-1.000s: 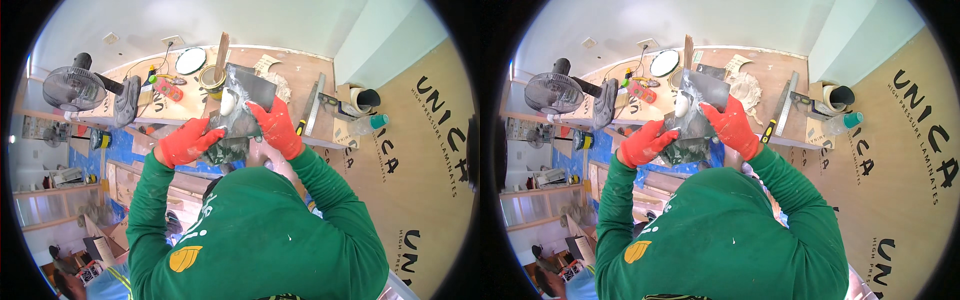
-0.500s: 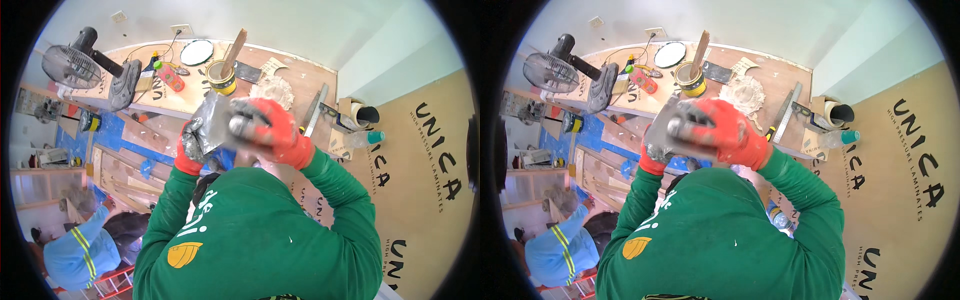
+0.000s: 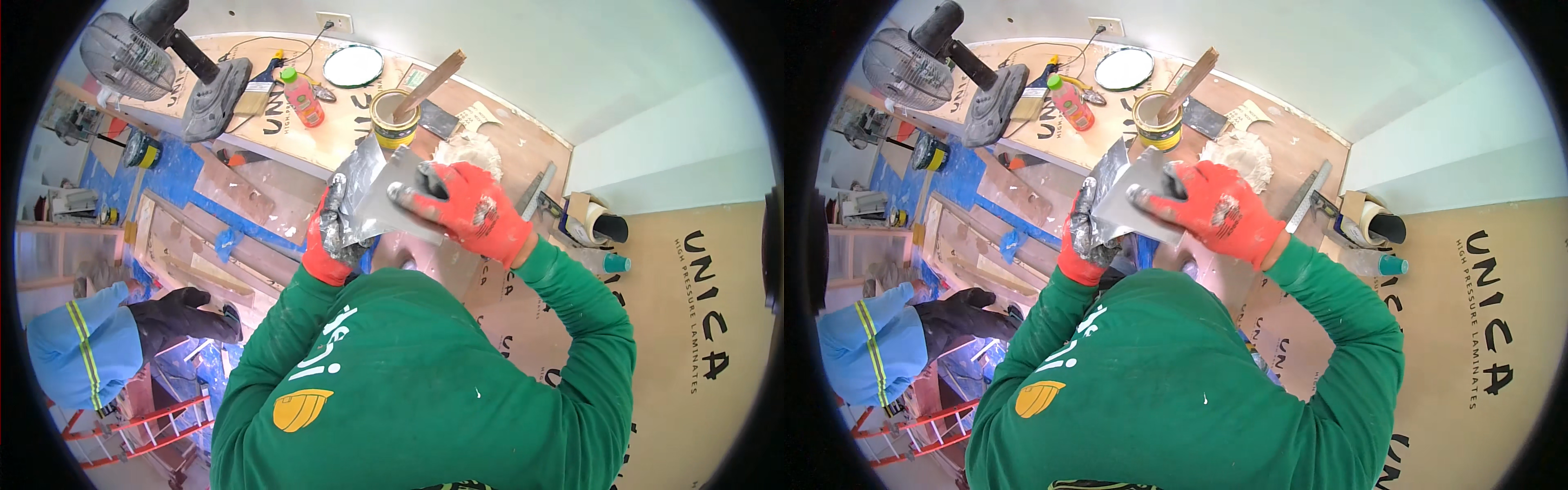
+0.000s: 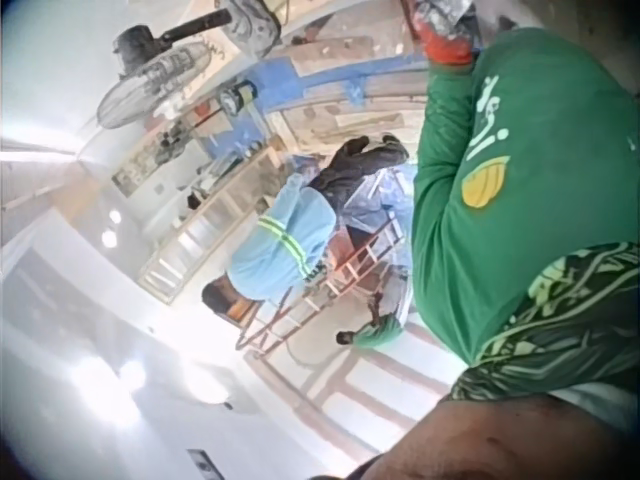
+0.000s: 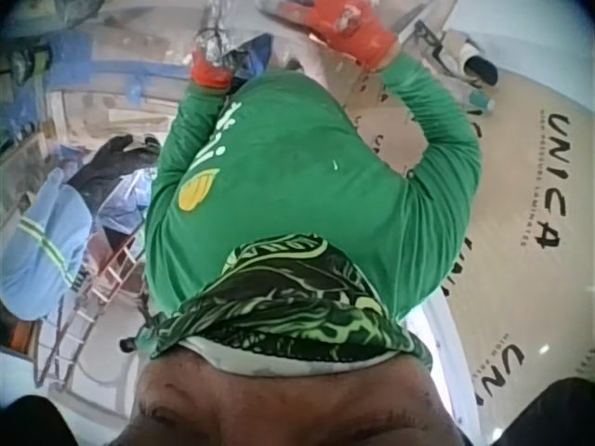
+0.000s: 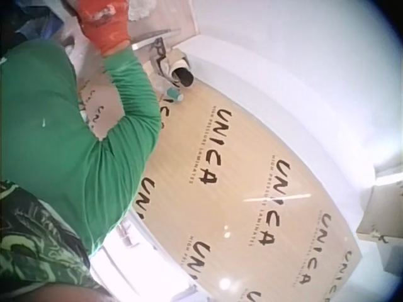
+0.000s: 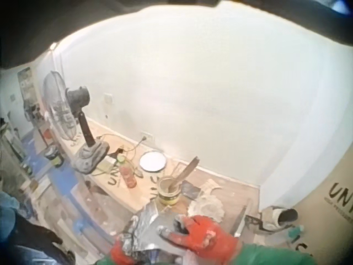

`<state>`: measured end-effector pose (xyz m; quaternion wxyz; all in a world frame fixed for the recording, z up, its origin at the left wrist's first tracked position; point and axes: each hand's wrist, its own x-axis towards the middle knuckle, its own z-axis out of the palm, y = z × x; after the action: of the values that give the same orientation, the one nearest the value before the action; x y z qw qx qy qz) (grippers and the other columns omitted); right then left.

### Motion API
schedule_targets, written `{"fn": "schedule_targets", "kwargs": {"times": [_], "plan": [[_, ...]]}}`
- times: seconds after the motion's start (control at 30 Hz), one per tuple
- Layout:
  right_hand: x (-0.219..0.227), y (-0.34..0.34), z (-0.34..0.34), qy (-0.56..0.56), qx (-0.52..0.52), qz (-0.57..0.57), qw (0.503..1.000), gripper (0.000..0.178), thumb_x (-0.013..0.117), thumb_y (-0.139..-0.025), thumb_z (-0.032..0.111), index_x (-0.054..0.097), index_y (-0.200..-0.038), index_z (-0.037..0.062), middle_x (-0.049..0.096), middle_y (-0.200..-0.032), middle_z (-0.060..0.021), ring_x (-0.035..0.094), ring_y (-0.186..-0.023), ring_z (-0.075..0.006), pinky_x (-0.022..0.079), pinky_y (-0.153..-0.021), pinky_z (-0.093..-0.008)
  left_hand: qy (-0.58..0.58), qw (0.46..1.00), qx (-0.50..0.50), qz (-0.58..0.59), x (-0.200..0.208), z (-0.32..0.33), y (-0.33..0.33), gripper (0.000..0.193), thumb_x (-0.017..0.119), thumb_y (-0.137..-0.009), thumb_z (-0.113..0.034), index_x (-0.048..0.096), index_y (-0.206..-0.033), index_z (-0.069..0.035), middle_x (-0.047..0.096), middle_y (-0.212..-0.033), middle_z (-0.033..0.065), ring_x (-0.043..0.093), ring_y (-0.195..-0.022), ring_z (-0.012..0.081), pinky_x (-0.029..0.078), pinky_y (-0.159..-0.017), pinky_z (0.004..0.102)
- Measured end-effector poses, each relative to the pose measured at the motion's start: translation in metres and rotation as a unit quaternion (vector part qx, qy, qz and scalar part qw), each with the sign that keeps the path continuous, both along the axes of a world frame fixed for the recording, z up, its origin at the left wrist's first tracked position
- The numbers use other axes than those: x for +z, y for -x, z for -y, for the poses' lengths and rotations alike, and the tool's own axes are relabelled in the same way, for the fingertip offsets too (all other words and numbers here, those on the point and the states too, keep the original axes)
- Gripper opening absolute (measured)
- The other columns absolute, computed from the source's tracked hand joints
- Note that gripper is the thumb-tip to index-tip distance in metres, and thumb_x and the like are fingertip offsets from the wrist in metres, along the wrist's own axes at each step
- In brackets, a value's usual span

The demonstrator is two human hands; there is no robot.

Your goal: The person applies plaster to a wall using a spatula, spreading the material across horizontal cracks and smoothing it out while holding a supply of plaster on a board.

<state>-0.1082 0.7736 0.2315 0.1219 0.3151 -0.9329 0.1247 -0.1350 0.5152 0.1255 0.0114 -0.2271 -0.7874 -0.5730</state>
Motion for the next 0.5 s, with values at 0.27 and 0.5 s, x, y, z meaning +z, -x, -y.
{"fn": "schedule_targets", "kwargs": {"times": [0.27,0.5], "plan": [[-0.032,0.021,0.003,0.323,-0.229,0.113,0.911,0.044,0.062,-0.077,-0.002,0.059,-0.12,0.0042,0.062,-0.097,-0.0175,0.058,-0.077,-0.0298,0.049,-0.064,-0.0384,-0.486,0.73,-0.051,0.478,0.019,0.005,0.086,0.048,0.057,-0.092,-0.012,0.043,-0.136,0.003,0.058,-0.125,0.014,0.057,-0.113,0.023,0.046,-0.097,0.0327],[-0.06,0.034,0.071,0.147,-0.182,-0.018,0.972,0.04,0.063,-0.079,0.003,0.058,-0.118,-0.0028,0.062,-0.098,-0.0236,0.06,-0.084,-0.0362,0.05,-0.067,-0.0406,-0.157,0.981,0.004,-0.116,-0.054,0.01,0.144,0.041,0.043,-0.096,-0.009,0.044,-0.136,0.003,0.048,-0.134,0.0199,0.049,-0.123,0.0281,0.044,-0.098,0.037]]}}
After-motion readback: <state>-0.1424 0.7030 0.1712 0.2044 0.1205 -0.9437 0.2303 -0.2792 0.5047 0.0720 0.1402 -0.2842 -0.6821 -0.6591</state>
